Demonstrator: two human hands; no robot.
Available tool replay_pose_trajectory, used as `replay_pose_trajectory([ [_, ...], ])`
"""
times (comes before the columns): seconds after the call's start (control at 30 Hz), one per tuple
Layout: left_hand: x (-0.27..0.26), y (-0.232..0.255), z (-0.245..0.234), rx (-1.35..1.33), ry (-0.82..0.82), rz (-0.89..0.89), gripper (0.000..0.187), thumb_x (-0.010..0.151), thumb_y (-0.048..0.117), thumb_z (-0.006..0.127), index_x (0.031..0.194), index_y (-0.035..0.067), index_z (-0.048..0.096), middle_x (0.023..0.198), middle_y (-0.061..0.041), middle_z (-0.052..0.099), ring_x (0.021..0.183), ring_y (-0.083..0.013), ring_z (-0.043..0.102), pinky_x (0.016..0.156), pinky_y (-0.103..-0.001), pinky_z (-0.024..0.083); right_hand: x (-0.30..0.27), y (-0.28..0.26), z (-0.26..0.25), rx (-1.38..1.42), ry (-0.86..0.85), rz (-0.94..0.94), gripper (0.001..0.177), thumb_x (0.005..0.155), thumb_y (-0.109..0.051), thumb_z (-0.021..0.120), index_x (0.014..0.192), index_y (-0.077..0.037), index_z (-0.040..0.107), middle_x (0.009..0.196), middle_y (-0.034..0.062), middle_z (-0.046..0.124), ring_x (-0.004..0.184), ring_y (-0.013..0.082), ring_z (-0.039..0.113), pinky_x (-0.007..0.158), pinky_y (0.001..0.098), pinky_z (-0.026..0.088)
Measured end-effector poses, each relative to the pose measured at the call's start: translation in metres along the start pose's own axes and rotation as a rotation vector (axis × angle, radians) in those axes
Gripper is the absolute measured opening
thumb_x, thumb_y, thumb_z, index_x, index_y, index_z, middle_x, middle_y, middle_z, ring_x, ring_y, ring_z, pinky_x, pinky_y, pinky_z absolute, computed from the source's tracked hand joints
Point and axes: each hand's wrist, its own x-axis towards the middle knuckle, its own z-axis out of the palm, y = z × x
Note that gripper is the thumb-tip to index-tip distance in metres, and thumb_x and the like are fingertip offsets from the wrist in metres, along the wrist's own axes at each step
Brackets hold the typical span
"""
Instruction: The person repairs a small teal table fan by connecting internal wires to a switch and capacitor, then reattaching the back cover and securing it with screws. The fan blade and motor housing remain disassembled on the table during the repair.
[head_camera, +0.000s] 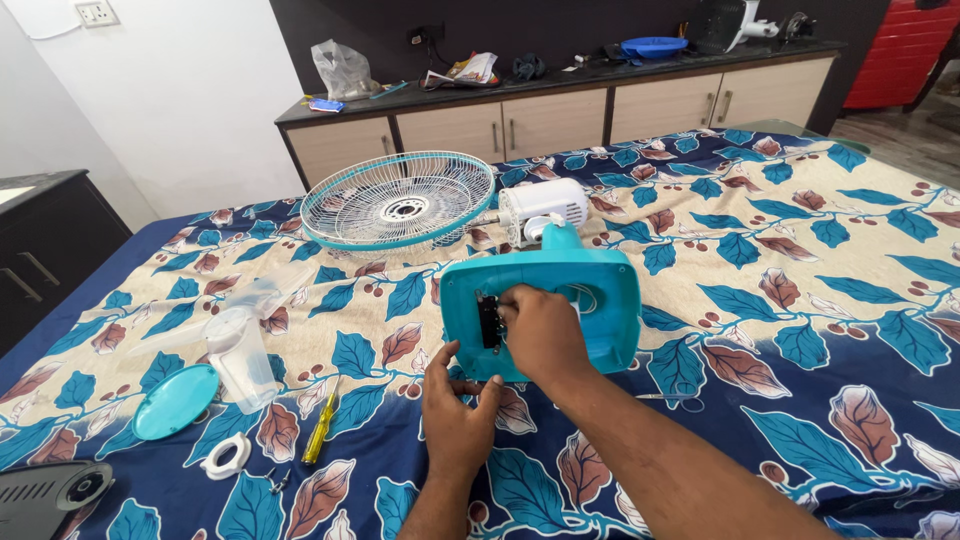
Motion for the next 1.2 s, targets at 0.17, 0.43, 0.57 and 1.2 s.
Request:
replay_pose_trajectory([
  [0.17,-0.002,0.000,0.000,0.014,0.010,0.009,0.070,0.076,0.017,0.081,0.138,0.001,0.051,0.115,-0.012,0.061,0.075,-0.0152,0.069,0.071,-0.033,0.057,0.001,-0.002,-0.006,0.005,-0.015,0.002,0.020,0.086,-0.010,0.071,0.103,-0.001,0.076,0.092,0.0181,0.077,0.083,0.0299,0.077,0.076,0.0393,0.060],
  [0.43,-0.002,-0.002,0.001,0.007,0.015,0.012,0.070,0.076,0.015,0.081,0.137,0.001,0.052,0.114,-0.011,0.061,0.074,-0.0143,0.068,0.070,-0.033,0.057,0.002,-0.004,-0.005,-0.123,-0.053,-0.001,0.016,0.093,-0.015,0.066,0.093,-0.004,0.077,0.089,0.0182,0.076,0.080,0.0343,0.074,0.073,0.0430,0.059],
  [0.57,-0.002,-0.004,0.001,0.013,0.011,0.029,0.070,0.076,0.016,0.081,0.137,0.001,0.052,0.113,-0.012,0.061,0.075,-0.0145,0.068,0.071,-0.033,0.057,0.003,0.002,0.000,-0.171,-0.005,-0.108,0.016,0.092,-0.014,0.067,0.086,-0.001,0.074,0.090,0.0187,0.074,0.081,0.0372,0.072,0.071,0.0464,0.058],
  [1.2,-0.002,-0.002,0.000,0.021,-0.003,0.002,0.069,0.077,0.017,0.080,0.137,0.001,0.051,0.116,-0.013,0.061,0.077,-0.0155,0.069,0.071,-0.033,0.057,0.000,0.000,-0.005,-0.272,-0.037,-0.106,0.021,0.092,-0.021,0.065,0.085,-0.004,0.074,0.088,0.0172,0.073,0.077,0.0374,0.071,0.067,0.0467,0.058],
])
